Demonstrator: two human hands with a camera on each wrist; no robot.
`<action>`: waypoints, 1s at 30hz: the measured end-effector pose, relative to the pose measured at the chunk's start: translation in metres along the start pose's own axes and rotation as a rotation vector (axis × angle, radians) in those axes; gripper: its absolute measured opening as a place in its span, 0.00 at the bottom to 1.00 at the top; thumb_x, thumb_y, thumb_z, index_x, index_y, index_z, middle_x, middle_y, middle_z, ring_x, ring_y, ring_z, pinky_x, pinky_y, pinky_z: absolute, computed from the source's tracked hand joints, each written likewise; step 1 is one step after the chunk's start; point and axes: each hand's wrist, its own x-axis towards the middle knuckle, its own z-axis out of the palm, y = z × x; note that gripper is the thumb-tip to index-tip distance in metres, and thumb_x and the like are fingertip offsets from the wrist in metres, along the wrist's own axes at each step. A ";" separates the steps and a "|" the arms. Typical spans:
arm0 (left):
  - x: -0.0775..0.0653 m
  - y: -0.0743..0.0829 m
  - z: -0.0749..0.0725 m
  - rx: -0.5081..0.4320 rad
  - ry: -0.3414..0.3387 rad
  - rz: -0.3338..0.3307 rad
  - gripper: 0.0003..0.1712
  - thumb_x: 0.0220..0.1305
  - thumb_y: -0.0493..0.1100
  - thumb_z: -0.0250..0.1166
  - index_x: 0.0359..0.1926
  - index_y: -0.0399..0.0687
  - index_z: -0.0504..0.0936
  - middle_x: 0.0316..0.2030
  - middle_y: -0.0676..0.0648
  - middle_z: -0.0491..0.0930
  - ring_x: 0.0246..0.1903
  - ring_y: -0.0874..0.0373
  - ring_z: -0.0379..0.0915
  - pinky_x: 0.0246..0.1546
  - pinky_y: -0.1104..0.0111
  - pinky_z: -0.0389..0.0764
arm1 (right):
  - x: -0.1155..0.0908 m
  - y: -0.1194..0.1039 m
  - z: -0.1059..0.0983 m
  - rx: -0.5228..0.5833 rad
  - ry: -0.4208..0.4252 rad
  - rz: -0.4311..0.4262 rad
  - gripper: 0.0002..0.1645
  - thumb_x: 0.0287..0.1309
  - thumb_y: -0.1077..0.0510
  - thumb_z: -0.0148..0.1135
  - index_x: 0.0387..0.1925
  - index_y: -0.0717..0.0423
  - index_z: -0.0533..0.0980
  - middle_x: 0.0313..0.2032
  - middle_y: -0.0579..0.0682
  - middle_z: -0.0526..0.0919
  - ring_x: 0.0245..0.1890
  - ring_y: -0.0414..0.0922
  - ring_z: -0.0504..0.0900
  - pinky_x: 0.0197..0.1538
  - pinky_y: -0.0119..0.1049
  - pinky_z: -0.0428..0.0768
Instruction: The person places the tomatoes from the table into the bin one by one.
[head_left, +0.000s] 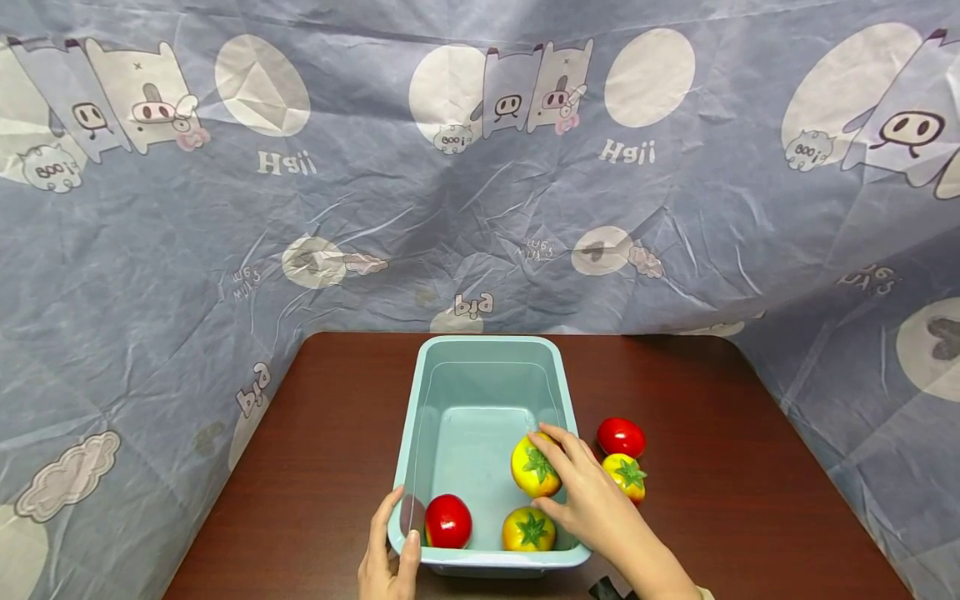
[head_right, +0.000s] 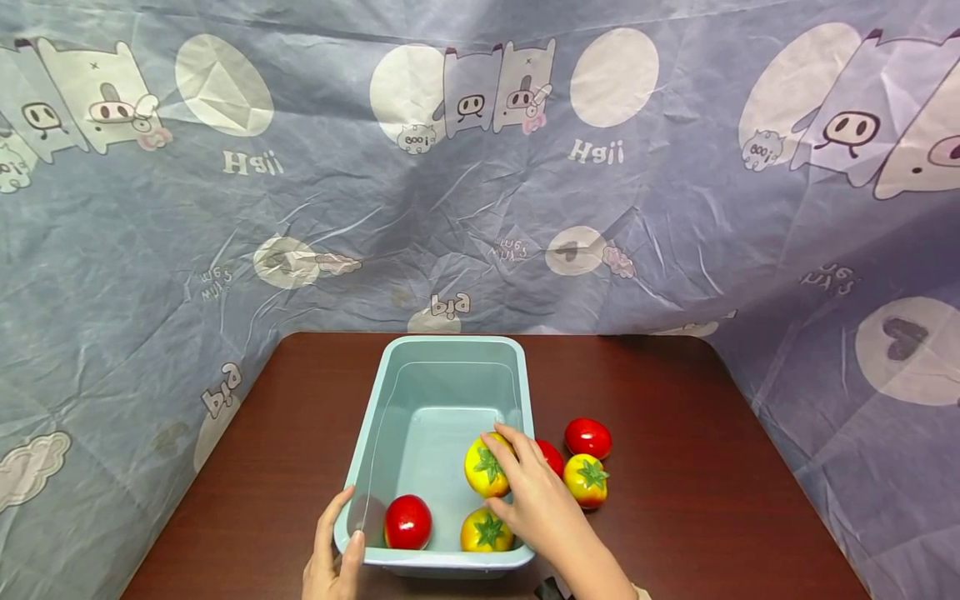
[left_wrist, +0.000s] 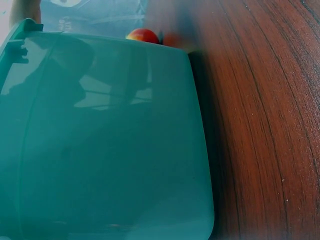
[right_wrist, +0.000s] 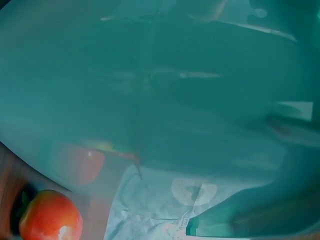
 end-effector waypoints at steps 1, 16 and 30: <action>0.000 0.001 0.000 0.002 -0.001 -0.002 0.29 0.61 0.33 0.62 0.63 0.50 0.72 0.50 0.39 0.82 0.37 0.69 0.77 0.28 0.67 0.83 | 0.000 0.000 0.000 -0.002 -0.002 0.000 0.50 0.31 0.58 0.85 0.62 0.52 0.73 0.61 0.54 0.73 0.58 0.54 0.76 0.50 0.47 0.83; 0.000 0.001 0.001 -0.001 0.007 -0.001 0.28 0.61 0.33 0.62 0.64 0.50 0.73 0.50 0.40 0.82 0.37 0.69 0.77 0.29 0.68 0.83 | -0.002 0.002 0.000 -0.011 0.020 -0.047 0.46 0.34 0.56 0.84 0.59 0.51 0.75 0.60 0.52 0.75 0.55 0.51 0.77 0.47 0.41 0.84; -0.001 0.001 0.000 0.006 -0.004 -0.010 0.29 0.62 0.35 0.62 0.64 0.52 0.72 0.50 0.40 0.82 0.38 0.70 0.77 0.29 0.68 0.83 | -0.006 0.016 0.005 0.212 0.367 -0.210 0.20 0.69 0.45 0.54 0.50 0.53 0.81 0.52 0.50 0.81 0.50 0.45 0.78 0.61 0.16 0.67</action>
